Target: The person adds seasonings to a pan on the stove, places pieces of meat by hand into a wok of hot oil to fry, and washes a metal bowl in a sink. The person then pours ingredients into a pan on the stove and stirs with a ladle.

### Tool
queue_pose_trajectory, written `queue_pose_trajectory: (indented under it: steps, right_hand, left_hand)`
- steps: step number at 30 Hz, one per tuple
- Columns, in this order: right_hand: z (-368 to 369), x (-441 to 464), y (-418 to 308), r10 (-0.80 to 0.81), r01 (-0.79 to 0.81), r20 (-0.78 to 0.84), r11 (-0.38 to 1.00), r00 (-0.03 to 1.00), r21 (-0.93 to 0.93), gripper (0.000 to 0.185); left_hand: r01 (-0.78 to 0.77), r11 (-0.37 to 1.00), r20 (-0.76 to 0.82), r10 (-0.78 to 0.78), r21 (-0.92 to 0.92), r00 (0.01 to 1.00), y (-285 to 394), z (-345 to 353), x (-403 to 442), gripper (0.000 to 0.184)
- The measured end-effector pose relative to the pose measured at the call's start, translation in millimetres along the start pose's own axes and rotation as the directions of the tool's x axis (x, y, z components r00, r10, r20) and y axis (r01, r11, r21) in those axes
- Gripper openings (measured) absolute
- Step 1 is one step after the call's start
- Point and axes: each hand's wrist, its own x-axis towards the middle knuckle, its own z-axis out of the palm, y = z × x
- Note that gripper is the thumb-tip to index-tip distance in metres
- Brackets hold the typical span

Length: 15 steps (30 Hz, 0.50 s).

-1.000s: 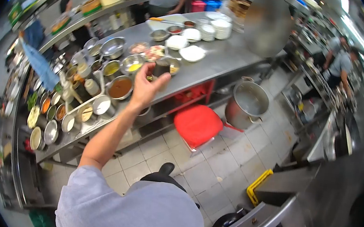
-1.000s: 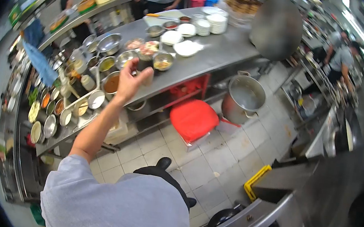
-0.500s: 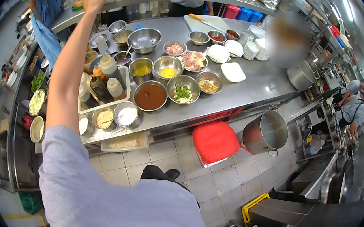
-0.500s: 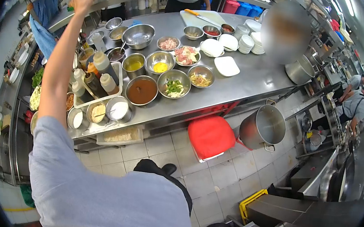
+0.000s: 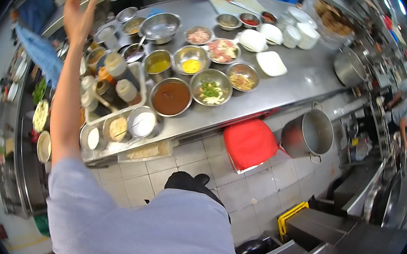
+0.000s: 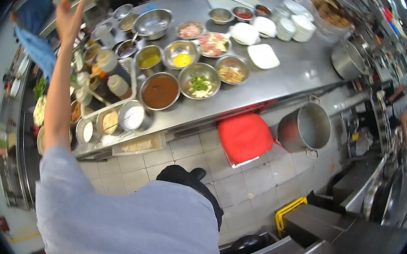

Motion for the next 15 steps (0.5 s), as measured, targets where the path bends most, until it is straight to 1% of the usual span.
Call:
queue_pose_trajectory:
  steps: [1,2,3,4,5,6,7,8,9,10,11,12,13,14,15]
  right_hand:
    - [-6,3,9,0.038,-0.038,-0.011,0.999,0.999,0.019,0.035]
    - [-16,4,22,0.086,-0.086,-0.021,0.996,0.996,0.04,0.035]
    - [-26,6,35,0.126,-0.124,-0.028,0.99,0.992,0.061,0.035]
    - [-35,8,47,0.163,-0.16,-0.039,0.983,0.986,0.087,0.035]
    - [-46,8,61,0.198,-0.192,-0.043,0.975,0.979,0.112,0.034]
    - [-59,10,74,0.233,-0.225,-0.043,0.964,0.972,0.142,0.034]
    - [-72,14,89,0.252,-0.243,-0.031,0.953,0.967,0.179,0.034]
    - [-81,19,105,0.278,-0.267,-0.021,0.941,0.96,0.208,0.034]
    - [-91,32,129,0.294,-0.283,-0.009,0.928,0.956,0.241,0.034]
    - [-99,35,144,0.306,-0.296,0.008,0.915,0.952,0.275,0.033]
    - [-103,46,158,0.306,-0.301,0.03,0.91,0.952,0.285,0.033]
    - [-114,49,181,0.309,-0.302,0.018,0.914,0.951,0.27,0.033]
    - [-122,18,125,0.43,-0.419,0.003,0.878,0.903,0.231,0.022]
    - [-121,32,148,0.42,-0.406,-0.049,0.896,0.906,0.179,0.02]
    - [-120,31,150,0.424,-0.43,-0.138,0.903,0.895,-0.009,0.027]
  left_hand:
    - [0.125,0.991,0.072,-0.121,-0.056,0.99,-3,-9,-38,0.066]
    - [0.126,0.989,0.091,-0.119,-0.076,0.989,-16,-20,-79,0.067]
    - [0.191,0.978,0.227,-0.206,0.087,0.952,-8,-42,-114,0.069]
    - [0.138,0.956,0.137,-0.178,0.26,0.975,-19,-50,-158,0.071]
    - [0.182,0.915,0.134,-0.243,0.359,0.961,-24,-58,-191,0.074]
    - [0.168,0.913,0.131,-0.231,0.373,0.964,-56,-62,-224,0.079]
    - [0.26,0.85,0.208,-0.388,0.459,0.898,-67,-66,-242,0.082]
    - [0.179,0.832,0.25,-0.352,0.525,0.902,-100,-64,-264,0.085]
    - [0.313,0.773,0.246,-0.509,0.551,0.825,-73,-64,-264,0.083]
    - [0.241,0.747,0.334,-0.529,0.62,0.78,-117,-61,-274,0.081]
    - [0.143,0.856,0.418,-0.38,0.496,0.825,-149,-60,-291,0.075]
    - [0.149,0.816,0.467,-0.458,0.559,0.756,-124,-59,-280,0.07]
    - [0.122,0.735,0.446,-0.526,0.667,0.724,-161,-44,-282,0.073]
    - [0.07,0.916,0.447,-0.257,0.394,0.857,-240,-21,-296,0.06]
    - [0.024,0.845,0.434,-0.298,0.534,0.85,-218,-21,-282,0.06]
